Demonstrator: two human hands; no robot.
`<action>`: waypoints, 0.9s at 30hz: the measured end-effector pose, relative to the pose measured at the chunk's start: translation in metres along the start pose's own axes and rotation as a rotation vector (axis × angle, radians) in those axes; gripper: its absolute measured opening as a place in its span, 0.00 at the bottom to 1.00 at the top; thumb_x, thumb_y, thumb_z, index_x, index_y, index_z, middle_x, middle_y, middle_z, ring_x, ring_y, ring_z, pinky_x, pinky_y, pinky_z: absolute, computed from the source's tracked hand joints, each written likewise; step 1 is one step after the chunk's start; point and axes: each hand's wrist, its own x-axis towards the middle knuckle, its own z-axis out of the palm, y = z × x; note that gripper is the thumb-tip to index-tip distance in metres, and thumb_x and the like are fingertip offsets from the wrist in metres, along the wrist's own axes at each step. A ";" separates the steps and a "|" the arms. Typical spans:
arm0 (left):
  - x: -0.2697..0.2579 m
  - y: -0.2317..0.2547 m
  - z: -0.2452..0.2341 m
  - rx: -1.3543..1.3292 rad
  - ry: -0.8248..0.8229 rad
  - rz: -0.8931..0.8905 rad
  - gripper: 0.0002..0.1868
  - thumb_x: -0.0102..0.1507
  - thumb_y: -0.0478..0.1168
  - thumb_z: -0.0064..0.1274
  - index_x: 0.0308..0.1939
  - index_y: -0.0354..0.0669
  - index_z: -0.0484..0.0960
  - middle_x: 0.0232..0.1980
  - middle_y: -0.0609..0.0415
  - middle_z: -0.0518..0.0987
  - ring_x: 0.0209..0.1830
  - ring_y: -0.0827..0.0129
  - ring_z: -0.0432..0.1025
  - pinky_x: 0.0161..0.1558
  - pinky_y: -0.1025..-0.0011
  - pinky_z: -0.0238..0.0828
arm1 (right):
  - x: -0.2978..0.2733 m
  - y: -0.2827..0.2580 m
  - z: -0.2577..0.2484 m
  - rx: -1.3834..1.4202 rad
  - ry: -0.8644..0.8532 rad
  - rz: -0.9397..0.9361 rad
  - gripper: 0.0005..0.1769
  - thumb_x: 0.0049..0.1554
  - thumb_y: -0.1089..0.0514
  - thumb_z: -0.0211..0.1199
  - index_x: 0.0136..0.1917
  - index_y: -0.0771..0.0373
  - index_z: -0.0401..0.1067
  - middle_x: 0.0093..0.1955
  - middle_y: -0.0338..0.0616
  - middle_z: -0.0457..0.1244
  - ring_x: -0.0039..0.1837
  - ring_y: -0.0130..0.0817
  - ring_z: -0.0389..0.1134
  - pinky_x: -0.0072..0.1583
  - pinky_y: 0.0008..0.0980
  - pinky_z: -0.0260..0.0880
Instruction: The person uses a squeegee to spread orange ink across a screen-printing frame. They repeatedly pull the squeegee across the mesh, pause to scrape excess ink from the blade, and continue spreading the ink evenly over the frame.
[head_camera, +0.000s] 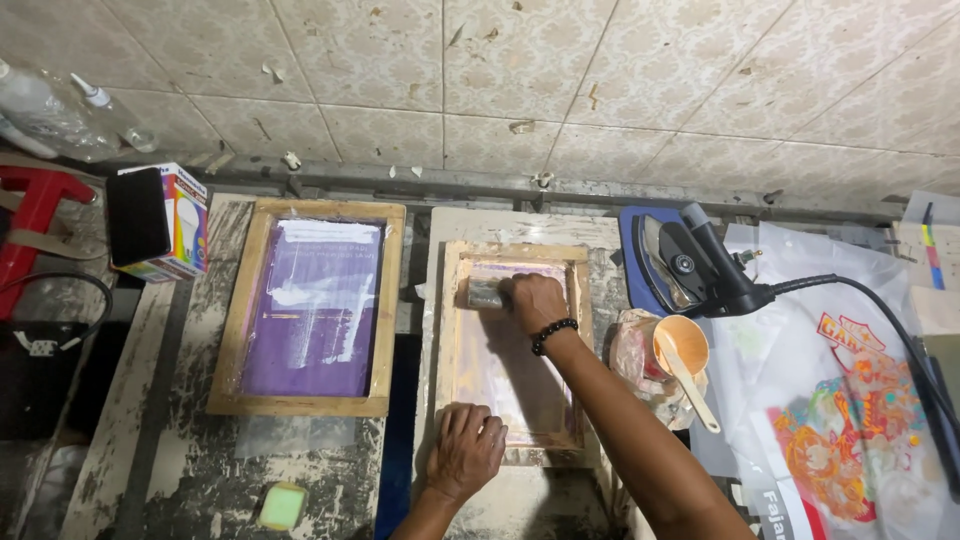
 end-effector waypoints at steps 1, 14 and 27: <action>-0.002 0.002 -0.002 -0.004 -0.003 -0.011 0.08 0.68 0.45 0.52 0.42 0.46 0.75 0.43 0.51 0.71 0.41 0.58 0.65 0.47 0.56 0.65 | -0.013 -0.007 -0.002 -0.001 -0.011 -0.005 0.06 0.64 0.58 0.62 0.44 0.52 0.78 0.25 0.34 0.59 0.27 0.31 0.58 0.30 0.28 0.63; 0.012 0.003 -0.019 0.025 0.122 0.114 0.08 0.66 0.40 0.51 0.33 0.46 0.72 0.31 0.53 0.66 0.30 0.62 0.60 0.36 0.62 0.59 | -0.050 -0.028 -0.039 0.027 0.020 -0.013 0.10 0.62 0.60 0.64 0.57 0.51 0.78 0.41 0.42 0.68 0.36 0.34 0.69 0.38 0.33 0.74; 0.010 0.002 -0.014 0.015 0.084 0.117 0.09 0.67 0.41 0.51 0.32 0.46 0.72 0.31 0.53 0.66 0.31 0.61 0.61 0.37 0.62 0.61 | -0.066 -0.030 -0.034 0.095 0.191 -0.039 0.11 0.68 0.59 0.56 0.48 0.52 0.80 0.24 0.34 0.63 0.24 0.28 0.61 0.28 0.26 0.64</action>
